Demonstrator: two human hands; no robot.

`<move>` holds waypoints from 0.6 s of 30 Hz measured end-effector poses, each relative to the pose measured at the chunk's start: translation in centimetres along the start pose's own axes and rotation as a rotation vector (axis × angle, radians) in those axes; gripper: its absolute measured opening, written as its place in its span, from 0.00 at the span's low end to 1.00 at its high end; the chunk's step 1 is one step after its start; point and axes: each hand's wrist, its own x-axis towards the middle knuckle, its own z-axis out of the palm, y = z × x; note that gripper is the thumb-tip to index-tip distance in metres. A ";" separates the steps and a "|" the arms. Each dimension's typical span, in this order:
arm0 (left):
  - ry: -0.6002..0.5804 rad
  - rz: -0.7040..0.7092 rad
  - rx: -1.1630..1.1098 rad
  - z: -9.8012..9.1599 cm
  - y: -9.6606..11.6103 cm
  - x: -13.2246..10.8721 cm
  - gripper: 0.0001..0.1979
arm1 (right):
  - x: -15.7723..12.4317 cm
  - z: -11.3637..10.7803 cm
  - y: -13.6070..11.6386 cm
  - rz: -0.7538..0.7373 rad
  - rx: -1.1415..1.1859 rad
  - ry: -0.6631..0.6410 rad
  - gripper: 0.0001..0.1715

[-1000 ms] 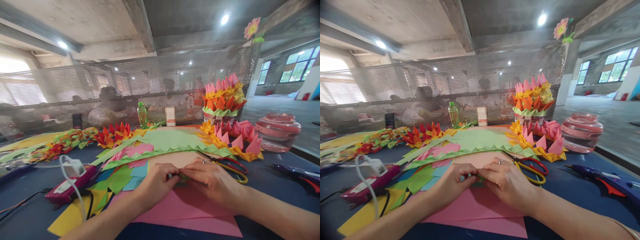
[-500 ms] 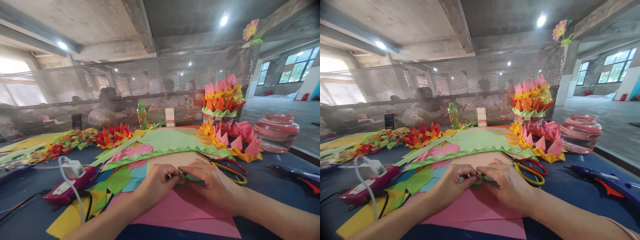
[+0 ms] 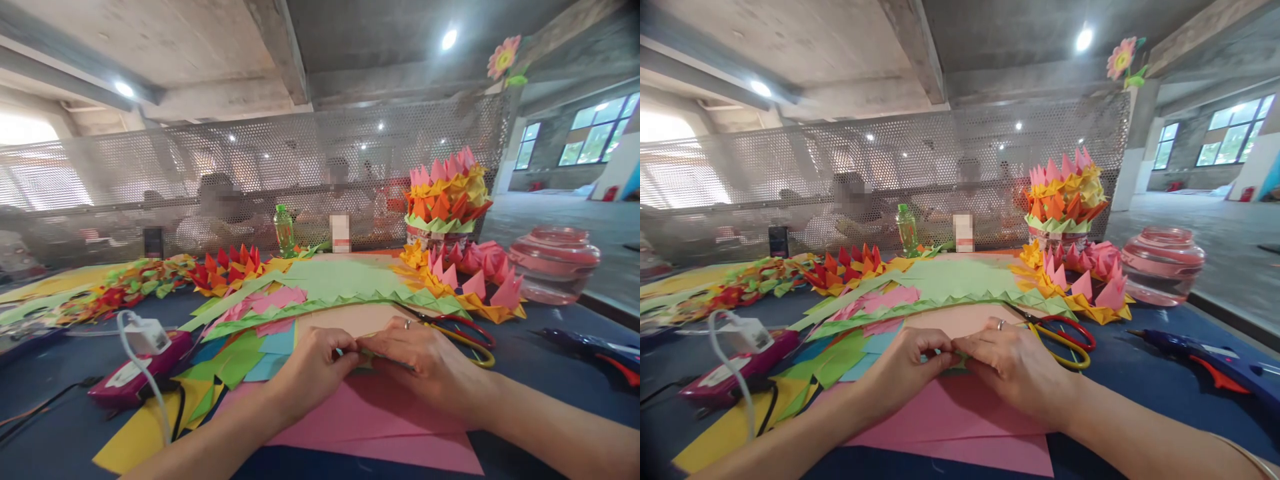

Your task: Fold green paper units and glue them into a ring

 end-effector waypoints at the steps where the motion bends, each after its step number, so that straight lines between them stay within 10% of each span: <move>1: -0.006 -0.007 0.000 0.0 0.1 0.0 0.09 | 0.0 0.0 0.0 -0.015 -0.002 -0.003 0.14; 18: 0.055 0.063 -0.001 0.1 0.0 -0.3 0.08 | 0.2 0.5 -0.2 0.209 0.071 0.040 0.07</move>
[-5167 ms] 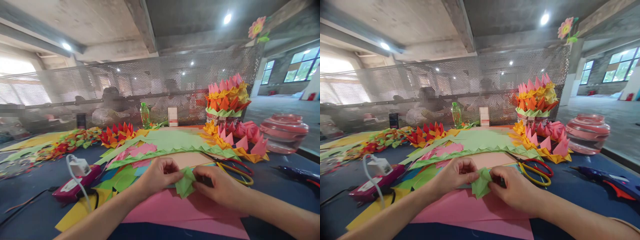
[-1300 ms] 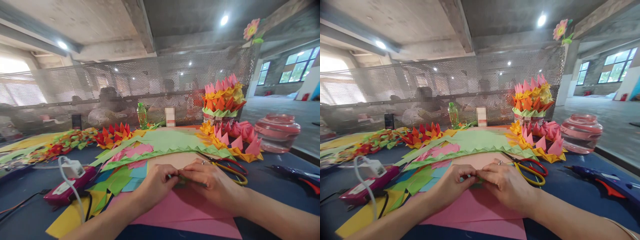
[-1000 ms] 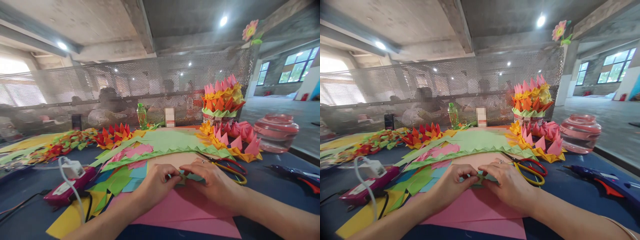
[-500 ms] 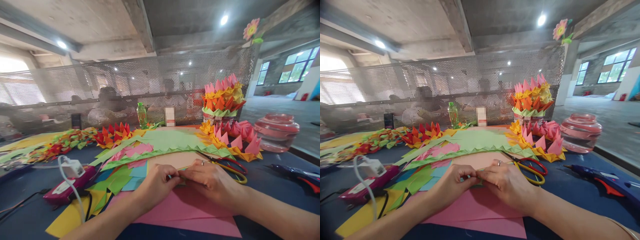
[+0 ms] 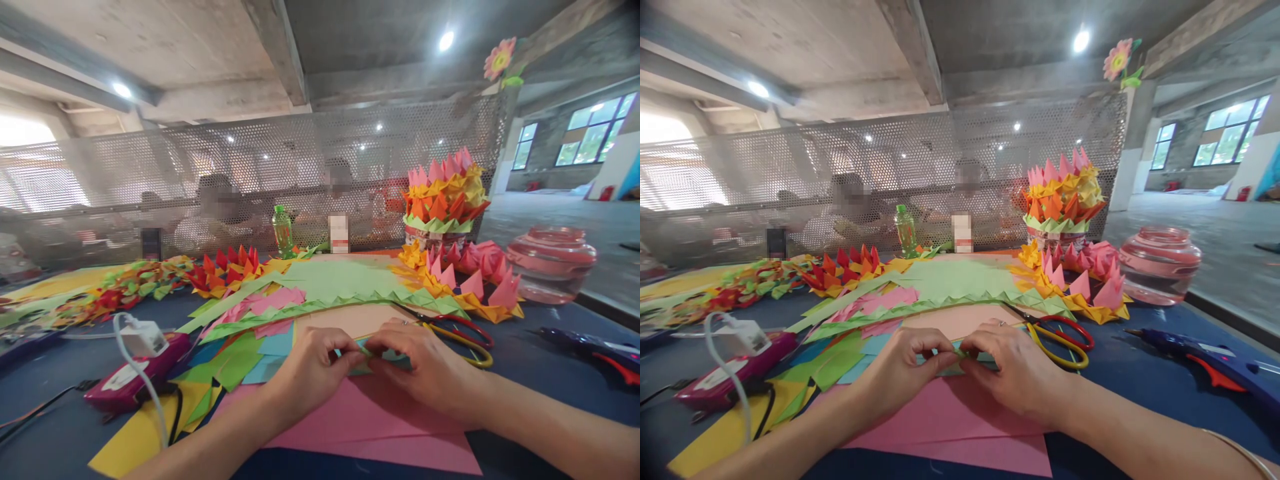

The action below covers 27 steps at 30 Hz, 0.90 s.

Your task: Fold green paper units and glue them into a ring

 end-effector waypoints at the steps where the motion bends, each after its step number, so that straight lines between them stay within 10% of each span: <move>1: -0.002 0.000 0.006 0.0 0.0 0.0 0.08 | 0.0 0.0 -0.1 0.003 -0.002 -0.002 0.05; 27: -0.125 0.037 0.137 -0.6 1.3 -0.4 0.07 | 0.2 -0.5 -0.6 0.212 0.063 -0.025 0.05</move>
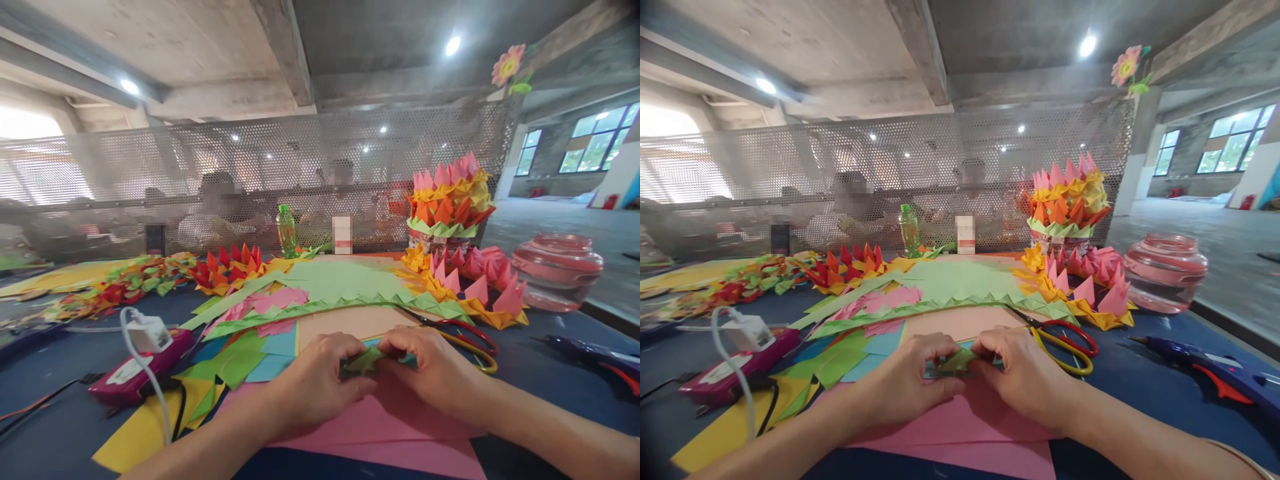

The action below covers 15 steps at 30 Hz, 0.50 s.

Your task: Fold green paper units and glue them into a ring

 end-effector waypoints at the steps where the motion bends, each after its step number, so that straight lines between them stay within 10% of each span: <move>1: -0.006 0.002 0.009 0.0 0.0 -0.1 0.08 | 0.0 0.0 0.0 0.000 0.003 0.000 0.05; 15: -0.026 -0.141 -0.264 0.4 -0.6 0.0 0.10 | -0.8 0.7 -0.2 -0.161 -0.024 -0.008 0.11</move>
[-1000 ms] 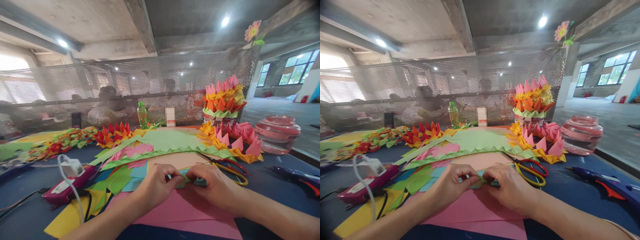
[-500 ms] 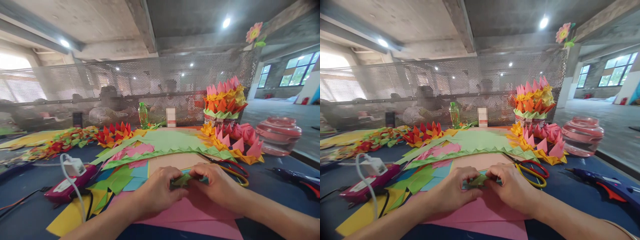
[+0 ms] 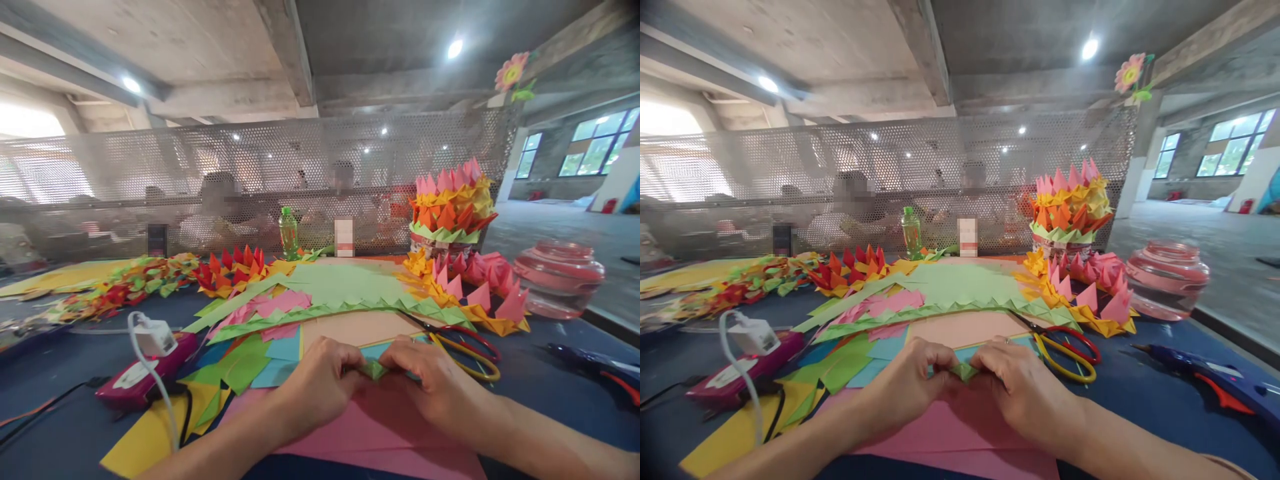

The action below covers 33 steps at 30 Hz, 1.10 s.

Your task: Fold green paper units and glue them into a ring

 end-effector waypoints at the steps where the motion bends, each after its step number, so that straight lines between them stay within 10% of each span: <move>1: -0.011 -0.008 -0.031 0.0 0.1 -0.1 0.11 | -0.1 0.0 -0.2 -0.019 -0.006 -0.009 0.12; 18: 0.016 -0.121 -0.276 -1.1 -2.2 1.2 0.09 | 4.6 -3.6 0.9 -0.079 -0.226 -0.284 0.11; 24: -0.030 -0.192 -0.360 -1.6 -2.3 1.6 0.10 | 15.0 -7.2 9.1 -0.079 -0.547 -0.171 0.19; 33: -0.017 -0.269 -0.136 -0.2 -5.7 3.8 0.07 | 25.4 -4.5 20.1 -0.100 -0.925 -0.156 0.19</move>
